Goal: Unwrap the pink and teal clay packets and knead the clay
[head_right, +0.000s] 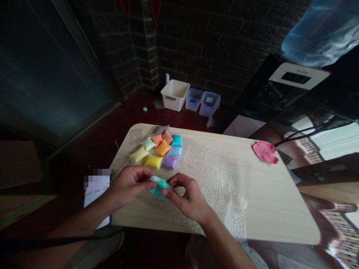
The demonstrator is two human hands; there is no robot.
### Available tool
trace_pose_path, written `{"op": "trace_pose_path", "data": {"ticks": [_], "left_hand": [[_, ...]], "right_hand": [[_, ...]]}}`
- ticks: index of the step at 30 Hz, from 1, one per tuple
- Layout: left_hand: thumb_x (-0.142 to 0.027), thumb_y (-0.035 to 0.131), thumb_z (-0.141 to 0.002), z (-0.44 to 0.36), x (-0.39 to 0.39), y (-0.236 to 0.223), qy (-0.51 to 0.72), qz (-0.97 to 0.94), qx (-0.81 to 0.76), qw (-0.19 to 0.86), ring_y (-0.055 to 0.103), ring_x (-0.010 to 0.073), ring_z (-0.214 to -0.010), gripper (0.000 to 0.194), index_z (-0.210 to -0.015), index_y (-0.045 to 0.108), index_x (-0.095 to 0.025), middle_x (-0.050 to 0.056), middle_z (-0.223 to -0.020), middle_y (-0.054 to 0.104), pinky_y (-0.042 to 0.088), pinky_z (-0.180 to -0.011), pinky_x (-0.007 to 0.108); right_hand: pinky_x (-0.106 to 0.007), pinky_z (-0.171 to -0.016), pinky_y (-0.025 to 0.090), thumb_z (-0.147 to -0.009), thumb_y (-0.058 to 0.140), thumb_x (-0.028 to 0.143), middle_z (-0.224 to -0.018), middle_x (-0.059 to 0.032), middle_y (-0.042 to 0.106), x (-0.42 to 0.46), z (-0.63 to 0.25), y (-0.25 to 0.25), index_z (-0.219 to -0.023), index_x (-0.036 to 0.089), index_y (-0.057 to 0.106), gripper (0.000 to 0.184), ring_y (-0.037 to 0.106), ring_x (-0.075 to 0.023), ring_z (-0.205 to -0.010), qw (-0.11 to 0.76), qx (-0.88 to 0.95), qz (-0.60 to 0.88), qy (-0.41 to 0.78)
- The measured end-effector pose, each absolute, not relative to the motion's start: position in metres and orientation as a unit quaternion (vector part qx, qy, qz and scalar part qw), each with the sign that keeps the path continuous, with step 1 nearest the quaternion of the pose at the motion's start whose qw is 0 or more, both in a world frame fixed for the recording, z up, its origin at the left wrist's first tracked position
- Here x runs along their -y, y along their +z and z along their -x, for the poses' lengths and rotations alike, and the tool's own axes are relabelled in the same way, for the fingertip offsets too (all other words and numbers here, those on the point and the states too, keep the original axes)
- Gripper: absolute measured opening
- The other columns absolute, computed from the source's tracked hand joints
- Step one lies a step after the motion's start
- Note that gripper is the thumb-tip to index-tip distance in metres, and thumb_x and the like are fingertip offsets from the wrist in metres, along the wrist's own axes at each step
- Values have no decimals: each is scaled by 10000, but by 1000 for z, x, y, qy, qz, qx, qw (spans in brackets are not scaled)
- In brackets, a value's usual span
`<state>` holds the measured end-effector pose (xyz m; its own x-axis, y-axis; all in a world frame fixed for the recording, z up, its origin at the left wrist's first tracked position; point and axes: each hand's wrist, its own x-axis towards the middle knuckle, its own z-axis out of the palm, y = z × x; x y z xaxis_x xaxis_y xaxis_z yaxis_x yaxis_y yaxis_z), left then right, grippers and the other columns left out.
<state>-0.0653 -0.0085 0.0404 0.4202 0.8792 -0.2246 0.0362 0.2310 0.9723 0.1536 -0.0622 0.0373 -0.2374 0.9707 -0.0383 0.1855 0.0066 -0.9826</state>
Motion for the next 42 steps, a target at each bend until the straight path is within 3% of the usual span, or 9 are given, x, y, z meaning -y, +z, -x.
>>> {"op": "trace_pose_path", "data": {"ticks": [4,9,15,26,31,34,36,39,42], "left_hand": [[-172,799,-759,53,20,37,330,-543,-403,659,709,186,-774,182,-927,732,-150,55,-829,768,532,-701,270],[-300,830,-801,42,30,24,366,-522,-394,662,712,206,-885,348,-1092,703,-158,90,-1004,760,548,-756,285],[-424,759,-866,31,34,19,369,-506,-415,660,661,179,-715,289,-878,754,-135,56,-771,731,502,-648,258],[-441,716,-883,49,21,40,302,-598,-451,590,518,147,-581,348,-686,744,-155,5,-596,616,355,-546,250],[-459,824,-779,50,19,39,276,-539,-447,658,576,155,-629,323,-751,790,-139,39,-689,713,406,-592,251],[-471,837,-770,48,22,35,292,-508,-448,675,554,138,-611,347,-710,755,-140,20,-651,678,397,-582,241],[-473,834,-775,47,23,34,316,-508,-448,665,522,124,-588,368,-661,714,-144,-2,-609,633,383,-566,234],[-469,820,-790,48,19,34,363,-511,-468,623,490,115,-577,379,-643,681,-149,-19,-589,587,368,-548,228],[-442,847,-760,50,14,35,423,-460,-508,592,485,107,-582,371,-638,650,-153,-30,-595,578,379,-565,224]], "right_hand": [[-313,-749,524,-927,743,334,-892,-57,775,62,-146,32,-975,195,795,156,674,-187,-805,387,609,468,510],[-267,-608,507,-794,867,345,-788,-33,782,59,-145,23,-834,219,821,140,654,-152,-663,496,423,491,578],[-255,-577,504,-726,914,361,-719,-26,750,59,-138,27,-767,202,810,195,620,-137,-617,555,367,519,537],[-275,-625,572,-887,769,494,-712,-20,699,60,-146,29,-847,158,744,339,655,-141,-633,441,449,478,613],[-262,-607,560,-778,879,458,-673,-13,721,59,-144,31,-754,161,762,320,641,-127,-593,461,393,452,656],[-258,-605,540,-713,933,404,-668,-7,730,59,-142,29,-736,169,772,286,634,-126,-590,478,350,440,675],[-258,-610,539,-747,911,411,-688,-10,726,60,-140,29,-737,163,758,291,636,-125,-602,485,324,437,685],[-266,-603,555,-794,869,453,-776,-17,710,63,-137,29,-992,176,738,365,654,-144,-656,476,334,416,699],[-278,-630,565,-721,932,398,-901,-28,706,67,-133,29,-1321,227,575,719,677,-170,-747,451,394,415,685]]}}
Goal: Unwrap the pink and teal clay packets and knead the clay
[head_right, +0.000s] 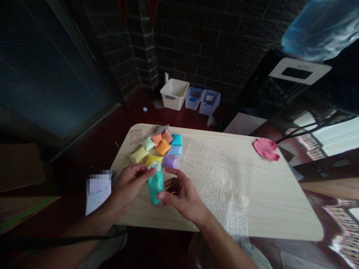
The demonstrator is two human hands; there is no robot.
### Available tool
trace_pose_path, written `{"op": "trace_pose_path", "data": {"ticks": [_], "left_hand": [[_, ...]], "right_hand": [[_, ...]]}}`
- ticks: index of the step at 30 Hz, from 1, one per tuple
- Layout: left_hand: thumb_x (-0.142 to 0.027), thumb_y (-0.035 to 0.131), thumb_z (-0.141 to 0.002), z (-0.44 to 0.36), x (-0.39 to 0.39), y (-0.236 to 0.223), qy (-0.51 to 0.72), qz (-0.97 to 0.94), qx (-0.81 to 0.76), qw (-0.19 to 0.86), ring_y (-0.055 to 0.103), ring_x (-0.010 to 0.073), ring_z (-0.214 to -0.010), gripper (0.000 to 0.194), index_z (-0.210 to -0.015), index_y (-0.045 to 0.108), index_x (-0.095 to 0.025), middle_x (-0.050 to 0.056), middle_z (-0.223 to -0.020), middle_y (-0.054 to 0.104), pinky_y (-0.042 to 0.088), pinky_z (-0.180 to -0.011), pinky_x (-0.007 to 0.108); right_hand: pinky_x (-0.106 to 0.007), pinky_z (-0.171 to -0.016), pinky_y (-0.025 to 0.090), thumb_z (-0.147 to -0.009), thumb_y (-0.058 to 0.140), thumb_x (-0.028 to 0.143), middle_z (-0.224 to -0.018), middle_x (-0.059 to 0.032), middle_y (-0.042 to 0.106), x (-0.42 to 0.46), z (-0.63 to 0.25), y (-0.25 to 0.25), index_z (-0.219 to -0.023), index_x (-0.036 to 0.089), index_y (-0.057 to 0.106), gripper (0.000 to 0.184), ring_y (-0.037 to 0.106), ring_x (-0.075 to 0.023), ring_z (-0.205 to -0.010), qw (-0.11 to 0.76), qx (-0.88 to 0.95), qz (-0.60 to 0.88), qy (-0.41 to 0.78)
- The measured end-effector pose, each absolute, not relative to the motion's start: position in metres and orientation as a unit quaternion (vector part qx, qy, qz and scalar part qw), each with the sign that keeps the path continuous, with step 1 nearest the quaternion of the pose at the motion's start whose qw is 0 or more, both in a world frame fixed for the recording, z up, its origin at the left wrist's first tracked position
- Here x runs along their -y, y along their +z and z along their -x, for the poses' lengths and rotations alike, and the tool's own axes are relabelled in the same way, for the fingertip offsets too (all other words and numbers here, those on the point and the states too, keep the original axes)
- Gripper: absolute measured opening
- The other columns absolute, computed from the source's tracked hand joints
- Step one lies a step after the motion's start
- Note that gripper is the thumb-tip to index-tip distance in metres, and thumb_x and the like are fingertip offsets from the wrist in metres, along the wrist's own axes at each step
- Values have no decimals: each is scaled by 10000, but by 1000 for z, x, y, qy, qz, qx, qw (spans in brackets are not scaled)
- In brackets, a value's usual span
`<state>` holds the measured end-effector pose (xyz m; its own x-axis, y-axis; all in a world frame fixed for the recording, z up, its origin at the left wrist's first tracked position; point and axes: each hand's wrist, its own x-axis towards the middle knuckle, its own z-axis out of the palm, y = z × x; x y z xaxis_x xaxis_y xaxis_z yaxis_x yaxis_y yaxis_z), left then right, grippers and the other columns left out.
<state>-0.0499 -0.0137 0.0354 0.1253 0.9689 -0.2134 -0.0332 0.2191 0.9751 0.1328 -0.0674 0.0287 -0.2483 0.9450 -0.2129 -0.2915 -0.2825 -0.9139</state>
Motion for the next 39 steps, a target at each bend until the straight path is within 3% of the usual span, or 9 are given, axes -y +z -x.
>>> {"op": "trace_pose_path", "data": {"ticks": [4,9,14,19,24,28,30,34,39], "left_hand": [[-393,922,-638,47,13,34,478,-379,-523,596,460,94,-557,418,-594,576,-163,-54,-566,536,376,-555,223],[-402,929,-630,43,19,34,489,-398,-539,559,364,75,-517,523,-537,464,-181,-81,-524,412,324,-514,224],[-468,866,-734,47,16,39,476,-411,-493,601,401,78,-535,541,-591,425,-190,-76,-550,431,342,-517,209],[-443,858,-760,52,10,43,438,-380,-443,684,638,153,-795,417,-1009,637,-192,24,-955,679,507,-617,232],[-407,868,-763,58,5,37,374,-406,-426,716,662,158,-715,325,-856,734,-126,52,-816,731,551,-663,270],[-416,889,-730,64,2,33,391,-425,-485,657,604,125,-552,322,-769,749,-129,28,-655,708,477,-512,226],[-425,895,-718,65,2,34,387,-427,-502,645,571,111,-497,335,-734,734,-132,13,-590,679,438,-465,213],[-453,907,-684,64,5,36,361,-417,-517,655,519,86,-440,389,-700,700,-124,1,-525,639,372,-412,190],[-501,895,-684,61,6,38,356,-402,-512,671,491,66,-431,436,-690,677,-125,-15,-510,606,336,-397,169]], "right_hand": [[-325,-703,583,-686,953,357,-894,-23,706,74,-126,25,-1361,232,524,810,694,-196,-780,427,504,490,569],[-293,-619,531,-829,835,417,-774,-28,715,73,-124,23,-1041,172,724,342,658,-175,-675,372,585,553,462],[-276,-580,532,-921,710,517,-721,-47,710,71,-128,24,-884,133,735,387,667,-164,-635,372,527,497,581],[-312,-592,604,-943,644,560,-773,-118,771,68,-130,27,-924,112,693,452,748,-198,-626,413,338,403,743],[-268,-484,552,-944,594,574,-691,-96,740,66,-132,26,-949,96,692,488,713,-191,-550,378,271,347,815],[-323,-646,607,-902,720,520,-937,-83,740,67,-132,24,-1256,176,601,507,741,-200,-722,444,392,420,687],[-330,-730,607,-828,839,401,-1020,-66,728,70,-132,24,-1373,238,527,649,729,-198,-798,456,508,469,560],[-339,-731,609,-823,845,375,-969,-69,762,73,-134,22,-1309,223,601,564,735,-211,-760,403,629,553,368],[-302,-617,587,-916,726,392,-807,-52,765,71,-135,27,-1229,172,687,384,728,-195,-634,353,670,562,334]]}}
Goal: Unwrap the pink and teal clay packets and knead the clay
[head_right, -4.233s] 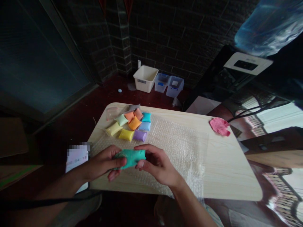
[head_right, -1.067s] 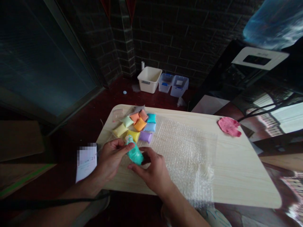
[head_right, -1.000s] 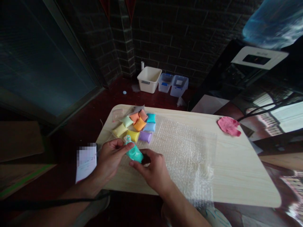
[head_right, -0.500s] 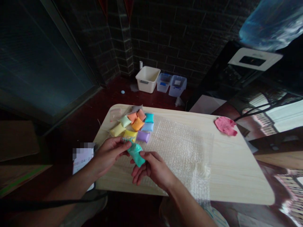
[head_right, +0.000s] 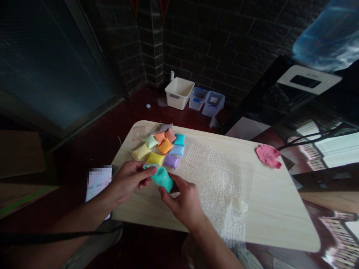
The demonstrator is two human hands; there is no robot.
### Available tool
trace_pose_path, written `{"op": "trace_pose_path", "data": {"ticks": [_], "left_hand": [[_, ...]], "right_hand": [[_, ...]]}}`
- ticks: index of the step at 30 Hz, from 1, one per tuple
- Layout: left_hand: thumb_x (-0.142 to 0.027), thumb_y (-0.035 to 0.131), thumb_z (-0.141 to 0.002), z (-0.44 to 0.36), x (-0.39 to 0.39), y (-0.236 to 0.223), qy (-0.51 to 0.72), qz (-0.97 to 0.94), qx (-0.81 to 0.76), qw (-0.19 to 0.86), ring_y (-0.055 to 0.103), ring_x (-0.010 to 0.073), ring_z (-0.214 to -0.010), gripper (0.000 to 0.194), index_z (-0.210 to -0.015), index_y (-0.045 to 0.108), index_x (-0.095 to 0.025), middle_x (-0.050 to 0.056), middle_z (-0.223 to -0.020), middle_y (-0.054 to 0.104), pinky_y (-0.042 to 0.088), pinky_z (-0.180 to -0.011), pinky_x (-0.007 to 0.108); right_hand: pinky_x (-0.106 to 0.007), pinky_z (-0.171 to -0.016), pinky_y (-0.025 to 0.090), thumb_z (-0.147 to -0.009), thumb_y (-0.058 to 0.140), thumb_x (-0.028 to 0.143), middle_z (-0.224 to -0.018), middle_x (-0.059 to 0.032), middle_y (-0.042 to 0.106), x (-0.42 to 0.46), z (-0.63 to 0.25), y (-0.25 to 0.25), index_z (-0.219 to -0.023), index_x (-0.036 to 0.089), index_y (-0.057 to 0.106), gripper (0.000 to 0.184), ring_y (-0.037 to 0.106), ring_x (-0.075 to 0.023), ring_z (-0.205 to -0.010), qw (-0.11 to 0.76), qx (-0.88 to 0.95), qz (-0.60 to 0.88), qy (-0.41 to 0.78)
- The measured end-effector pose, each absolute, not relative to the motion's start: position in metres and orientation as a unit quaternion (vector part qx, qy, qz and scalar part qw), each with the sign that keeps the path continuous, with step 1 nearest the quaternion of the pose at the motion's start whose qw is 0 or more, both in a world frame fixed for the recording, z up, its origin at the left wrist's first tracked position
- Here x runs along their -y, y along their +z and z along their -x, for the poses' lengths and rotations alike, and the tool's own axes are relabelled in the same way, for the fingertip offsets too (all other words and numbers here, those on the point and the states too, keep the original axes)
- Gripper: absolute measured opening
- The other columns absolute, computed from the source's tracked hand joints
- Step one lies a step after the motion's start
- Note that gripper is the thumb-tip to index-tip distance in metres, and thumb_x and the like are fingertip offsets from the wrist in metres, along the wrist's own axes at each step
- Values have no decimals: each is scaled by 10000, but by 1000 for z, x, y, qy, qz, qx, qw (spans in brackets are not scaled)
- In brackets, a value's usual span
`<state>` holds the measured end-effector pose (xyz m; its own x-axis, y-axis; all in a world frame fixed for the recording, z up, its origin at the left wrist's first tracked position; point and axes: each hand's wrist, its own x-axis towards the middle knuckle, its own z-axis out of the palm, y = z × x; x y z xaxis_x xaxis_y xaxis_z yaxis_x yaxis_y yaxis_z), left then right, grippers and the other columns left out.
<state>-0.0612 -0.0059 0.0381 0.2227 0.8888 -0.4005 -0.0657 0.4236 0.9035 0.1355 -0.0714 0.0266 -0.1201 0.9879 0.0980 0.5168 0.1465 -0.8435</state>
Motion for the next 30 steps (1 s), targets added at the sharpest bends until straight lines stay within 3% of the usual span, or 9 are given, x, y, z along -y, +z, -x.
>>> {"op": "trace_pose_path", "data": {"ticks": [6,13,16,19,21,26,30], "left_hand": [[-577,836,-731,62,4,41,358,-417,-533,643,468,59,-419,485,-657,635,-142,-35,-502,564,288,-377,157],[-516,758,-836,62,2,39,365,-445,-496,650,491,74,-463,414,-698,613,-154,-46,-535,550,360,-411,166],[-432,812,-799,64,0,40,342,-440,-468,686,624,116,-588,329,-877,642,-160,-8,-722,669,483,-501,200],[-363,849,-771,68,-1,45,349,-468,-463,667,722,190,-883,524,-1217,624,-202,66,-1078,724,580,-663,259],[-359,831,-800,69,0,46,330,-517,-441,656,715,213,-987,563,-1303,635,-204,95,-1165,721,592,-738,276],[-430,753,-873,65,5,45,297,-576,-415,639,716,180,-760,355,-1087,801,-151,100,-1012,801,588,-661,271],[-375,783,-848,60,8,42,348,-566,-445,600,742,201,-801,239,-957,845,-172,71,-899,829,590,-724,273]], "right_hand": [[-237,-513,508,-924,698,395,-668,-16,698,72,-135,35,-1064,148,738,287,659,-148,-544,344,657,546,390],[-285,-595,569,-873,775,392,-798,-52,742,74,-137,27,-1206,151,680,422,683,-170,-635,420,570,538,457],[-294,-629,583,-846,816,381,-886,-63,753,70,-139,25,-1227,182,659,458,688,-173,-691,466,535,526,469],[-297,-688,595,-870,801,335,-971,-67,765,68,-141,25,-1214,215,681,383,705,-174,-757,467,554,509,465],[-313,-756,607,-884,788,304,-1073,-78,764,68,-142,26,-1214,233,695,350,723,-187,-846,464,568,491,470],[-339,-820,616,-907,765,251,-1155,-80,751,67,-143,21,-1256,268,688,358,733,-196,-922,477,580,472,463],[-337,-775,617,-895,783,242,-1092,-71,757,68,-142,16,-1241,277,699,357,726,-189,-869,489,577,487,437]]}}
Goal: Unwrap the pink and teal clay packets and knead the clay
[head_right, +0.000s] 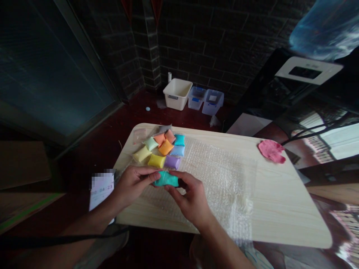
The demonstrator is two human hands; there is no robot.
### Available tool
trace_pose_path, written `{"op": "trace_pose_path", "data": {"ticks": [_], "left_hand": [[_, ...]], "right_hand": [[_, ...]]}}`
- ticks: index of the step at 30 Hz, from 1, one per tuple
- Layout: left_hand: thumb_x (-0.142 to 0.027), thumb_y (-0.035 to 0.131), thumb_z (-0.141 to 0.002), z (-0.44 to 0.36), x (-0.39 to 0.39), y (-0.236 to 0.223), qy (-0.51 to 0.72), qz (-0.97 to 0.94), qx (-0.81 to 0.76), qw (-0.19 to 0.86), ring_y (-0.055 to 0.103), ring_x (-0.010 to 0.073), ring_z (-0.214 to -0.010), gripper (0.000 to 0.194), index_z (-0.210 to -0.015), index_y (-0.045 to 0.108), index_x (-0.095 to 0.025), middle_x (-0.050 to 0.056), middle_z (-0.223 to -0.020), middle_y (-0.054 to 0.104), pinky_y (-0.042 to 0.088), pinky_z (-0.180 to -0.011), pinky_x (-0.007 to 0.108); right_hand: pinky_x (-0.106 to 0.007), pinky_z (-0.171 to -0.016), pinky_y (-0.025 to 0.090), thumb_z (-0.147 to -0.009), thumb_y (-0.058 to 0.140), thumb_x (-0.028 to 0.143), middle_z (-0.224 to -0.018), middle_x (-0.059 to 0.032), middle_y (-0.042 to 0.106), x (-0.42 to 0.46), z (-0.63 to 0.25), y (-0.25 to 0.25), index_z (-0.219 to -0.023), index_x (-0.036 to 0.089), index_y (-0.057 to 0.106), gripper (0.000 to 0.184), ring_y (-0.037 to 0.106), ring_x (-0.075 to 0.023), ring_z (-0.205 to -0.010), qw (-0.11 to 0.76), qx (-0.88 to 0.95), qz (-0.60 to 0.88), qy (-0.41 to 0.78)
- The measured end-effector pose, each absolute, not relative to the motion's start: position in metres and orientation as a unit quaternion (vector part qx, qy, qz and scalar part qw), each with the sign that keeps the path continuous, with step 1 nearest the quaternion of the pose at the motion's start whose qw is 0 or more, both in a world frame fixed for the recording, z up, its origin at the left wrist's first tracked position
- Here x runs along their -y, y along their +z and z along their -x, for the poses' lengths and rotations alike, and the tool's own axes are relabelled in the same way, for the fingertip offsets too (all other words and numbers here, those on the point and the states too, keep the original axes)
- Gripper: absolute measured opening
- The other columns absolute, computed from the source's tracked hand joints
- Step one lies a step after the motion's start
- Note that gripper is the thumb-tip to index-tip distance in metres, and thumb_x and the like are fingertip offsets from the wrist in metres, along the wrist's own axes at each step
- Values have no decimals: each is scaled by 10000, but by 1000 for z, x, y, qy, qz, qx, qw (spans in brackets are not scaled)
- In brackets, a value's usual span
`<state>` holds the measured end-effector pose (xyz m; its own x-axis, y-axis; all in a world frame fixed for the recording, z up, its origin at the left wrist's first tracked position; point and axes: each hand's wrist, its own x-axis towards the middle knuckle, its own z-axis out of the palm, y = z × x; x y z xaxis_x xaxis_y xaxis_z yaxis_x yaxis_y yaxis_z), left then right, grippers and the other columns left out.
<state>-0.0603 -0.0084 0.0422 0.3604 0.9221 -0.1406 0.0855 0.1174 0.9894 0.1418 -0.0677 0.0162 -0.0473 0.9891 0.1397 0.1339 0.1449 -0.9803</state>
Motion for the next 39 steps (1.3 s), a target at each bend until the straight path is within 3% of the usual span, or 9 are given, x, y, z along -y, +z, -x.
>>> {"op": "trace_pose_path", "data": {"ticks": [4,12,18,24,29,34,39], "left_hand": [[-310,851,-771,59,11,41,387,-526,-475,590,750,194,-800,133,-859,854,-210,39,-847,834,583,-750,263],[-229,967,-568,60,13,41,400,-467,-499,611,695,138,-662,191,-685,815,-218,-3,-695,780,540,-619,199],[-196,976,-538,59,12,46,423,-486,-461,610,641,122,-611,235,-620,756,-185,-14,-647,718,514,-578,200],[-194,977,-533,57,10,50,432,-513,-462,581,605,109,-590,288,-567,692,-165,-24,-604,672,489,-564,193],[-296,916,-670,59,9,50,414,-508,-464,597,669,147,-683,236,-686,718,-167,10,-740,721,545,-633,236],[-430,798,-831,62,7,49,335,-495,-415,686,726,199,-809,381,-1092,723,-163,83,-992,750,599,-675,297],[-387,836,-805,63,7,47,294,-521,-408,690,700,156,-682,434,-1144,746,-131,34,-742,745,570,-664,255]], "right_hand": [[-337,-756,611,-891,788,233,-1071,-75,747,70,-139,18,-1210,264,709,330,718,-190,-855,497,575,490,427],[-301,-772,575,-876,797,237,-1039,-45,712,69,-136,31,-1140,268,708,280,674,-164,-874,531,523,447,495],[-292,-713,568,-851,826,271,-983,-38,761,67,-141,31,-1087,262,768,244,687,-159,-804,522,473,457,543],[-301,-704,573,-840,825,275,-949,-39,761,66,-142,37,-1018,258,789,182,690,-170,-807,533,481,471,513],[-331,-743,587,-878,781,243,-972,-51,757,65,-145,39,-1042,271,782,166,696,-189,-853,544,514,476,462],[-386,-863,588,-913,745,202,-1081,-73,722,64,-148,38,-1139,278,743,239,693,-224,-1002,543,569,453,420],[-414,-947,580,-926,738,209,-1162,-92,703,65,-148,37,-1177,272,726,259,678,-245,-1104,534,590,439,418]]}}
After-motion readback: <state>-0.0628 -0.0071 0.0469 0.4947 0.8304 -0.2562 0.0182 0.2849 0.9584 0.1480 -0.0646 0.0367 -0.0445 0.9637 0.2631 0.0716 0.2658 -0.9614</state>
